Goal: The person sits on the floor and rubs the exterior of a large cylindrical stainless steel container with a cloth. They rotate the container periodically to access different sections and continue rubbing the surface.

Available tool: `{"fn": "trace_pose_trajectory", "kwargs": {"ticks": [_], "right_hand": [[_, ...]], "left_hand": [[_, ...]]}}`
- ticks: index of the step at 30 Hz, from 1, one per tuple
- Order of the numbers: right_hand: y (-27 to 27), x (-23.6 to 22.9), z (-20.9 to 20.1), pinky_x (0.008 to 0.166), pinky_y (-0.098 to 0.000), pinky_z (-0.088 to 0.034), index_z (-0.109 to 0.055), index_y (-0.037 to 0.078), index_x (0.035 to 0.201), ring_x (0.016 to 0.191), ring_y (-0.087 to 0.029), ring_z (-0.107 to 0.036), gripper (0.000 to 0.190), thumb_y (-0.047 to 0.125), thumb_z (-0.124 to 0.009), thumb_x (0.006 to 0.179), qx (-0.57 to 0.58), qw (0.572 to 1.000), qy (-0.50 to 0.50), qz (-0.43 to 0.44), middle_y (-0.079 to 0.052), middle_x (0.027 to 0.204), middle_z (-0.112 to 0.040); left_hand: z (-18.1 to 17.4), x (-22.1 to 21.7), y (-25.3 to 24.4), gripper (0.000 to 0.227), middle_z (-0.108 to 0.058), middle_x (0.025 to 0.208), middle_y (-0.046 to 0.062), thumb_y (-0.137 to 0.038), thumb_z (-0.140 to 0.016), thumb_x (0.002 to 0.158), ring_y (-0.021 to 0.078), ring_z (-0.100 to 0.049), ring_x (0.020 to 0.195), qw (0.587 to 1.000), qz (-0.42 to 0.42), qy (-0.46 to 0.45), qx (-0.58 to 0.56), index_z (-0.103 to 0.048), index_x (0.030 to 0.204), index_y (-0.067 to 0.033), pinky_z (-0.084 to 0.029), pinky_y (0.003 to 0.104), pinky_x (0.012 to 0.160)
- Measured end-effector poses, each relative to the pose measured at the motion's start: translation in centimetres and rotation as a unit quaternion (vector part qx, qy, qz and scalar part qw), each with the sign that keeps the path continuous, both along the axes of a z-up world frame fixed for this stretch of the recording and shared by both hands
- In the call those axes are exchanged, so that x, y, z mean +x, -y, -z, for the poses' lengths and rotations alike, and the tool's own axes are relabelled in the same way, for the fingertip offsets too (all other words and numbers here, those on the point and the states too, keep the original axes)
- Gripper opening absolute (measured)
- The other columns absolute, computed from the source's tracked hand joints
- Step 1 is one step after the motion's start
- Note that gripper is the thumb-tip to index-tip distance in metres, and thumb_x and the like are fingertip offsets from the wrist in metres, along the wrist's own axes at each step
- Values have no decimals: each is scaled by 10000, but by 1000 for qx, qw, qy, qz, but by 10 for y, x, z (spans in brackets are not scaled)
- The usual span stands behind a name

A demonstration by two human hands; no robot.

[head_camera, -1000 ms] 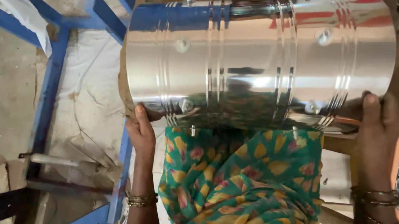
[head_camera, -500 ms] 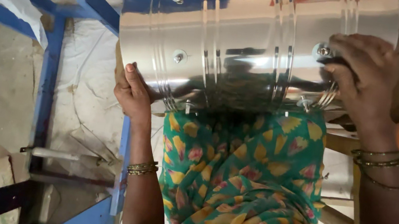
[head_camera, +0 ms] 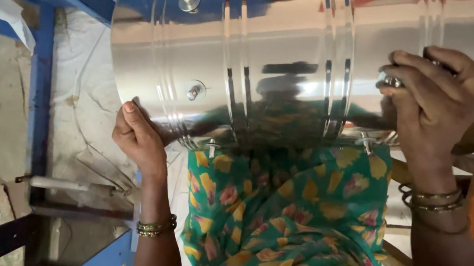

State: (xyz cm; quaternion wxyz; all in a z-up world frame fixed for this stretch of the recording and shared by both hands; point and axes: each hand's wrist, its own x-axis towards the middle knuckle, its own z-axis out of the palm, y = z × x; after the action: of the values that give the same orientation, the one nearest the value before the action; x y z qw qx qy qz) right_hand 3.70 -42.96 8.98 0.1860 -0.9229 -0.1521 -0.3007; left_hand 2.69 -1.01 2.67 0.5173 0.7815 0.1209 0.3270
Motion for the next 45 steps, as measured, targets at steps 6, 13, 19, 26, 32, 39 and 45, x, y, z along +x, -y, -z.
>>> {"fn": "trace_pose_trajectory", "kwargs": {"ticks": [6,13,19,26,32,39,45], "right_hand": [[-8,-5,22,1126,-380,-327,-836,100,1117,1382,-191,-539,290,341,-677,1149,31,997,-13,70,34,1271,-802],[-6,-18,48,1232,-485,-281,-586,-2,1436,1446,-320,-459,477,259,-715,1059,16,993,60,102,-136,1518,-572],[18,-62,88,1307,-422,-253,-217,-77,1599,1535,-290,-328,678,111,-614,1083,349,933,-76,54,-220,1626,-313],[32,-78,85,896,-285,-489,-640,-24,1218,997,-99,-579,211,133,-655,1077,454,871,-171,82,-36,1109,-659],[4,-95,-12,871,-262,-516,-588,9,1383,969,-94,-606,384,103,-661,1018,515,839,-164,62,-8,1152,-659],[-18,-69,-54,969,-414,-507,-496,-110,1407,1138,-343,-591,601,-2,-744,870,183,982,-15,34,-278,1312,-578],[-14,-27,-33,1035,-350,-427,-698,72,1282,1135,-190,-587,281,198,-749,1035,149,986,-70,-42,-56,1258,-701]], "left_hand": [[-5,1,6,483,-398,628,-42,-319,-472,1156,65,-335,576,999,12,0,-29,-455,768,-32,-251,281,529],[46,-17,-7,423,-502,588,-22,-300,-491,1110,72,-459,516,998,31,-14,-58,-612,849,10,-326,287,484],[141,-48,-26,405,-621,742,75,-259,-472,1131,168,-530,687,995,55,-75,29,-754,1026,13,-423,339,658],[134,-66,-27,400,-705,937,110,-252,-432,1128,160,-612,851,991,127,-36,-9,-700,1097,43,-490,368,780],[47,-71,-28,403,-605,729,94,-260,-495,1132,154,-520,651,997,56,-54,9,-657,990,80,-431,357,592],[1,-16,-5,396,-649,795,101,-277,-511,1135,149,-572,674,998,29,10,54,-671,1113,84,-464,344,624],[-3,0,-8,392,-663,800,126,-286,-509,1119,165,-609,699,999,4,-15,48,-682,1115,65,-493,335,660]]}}
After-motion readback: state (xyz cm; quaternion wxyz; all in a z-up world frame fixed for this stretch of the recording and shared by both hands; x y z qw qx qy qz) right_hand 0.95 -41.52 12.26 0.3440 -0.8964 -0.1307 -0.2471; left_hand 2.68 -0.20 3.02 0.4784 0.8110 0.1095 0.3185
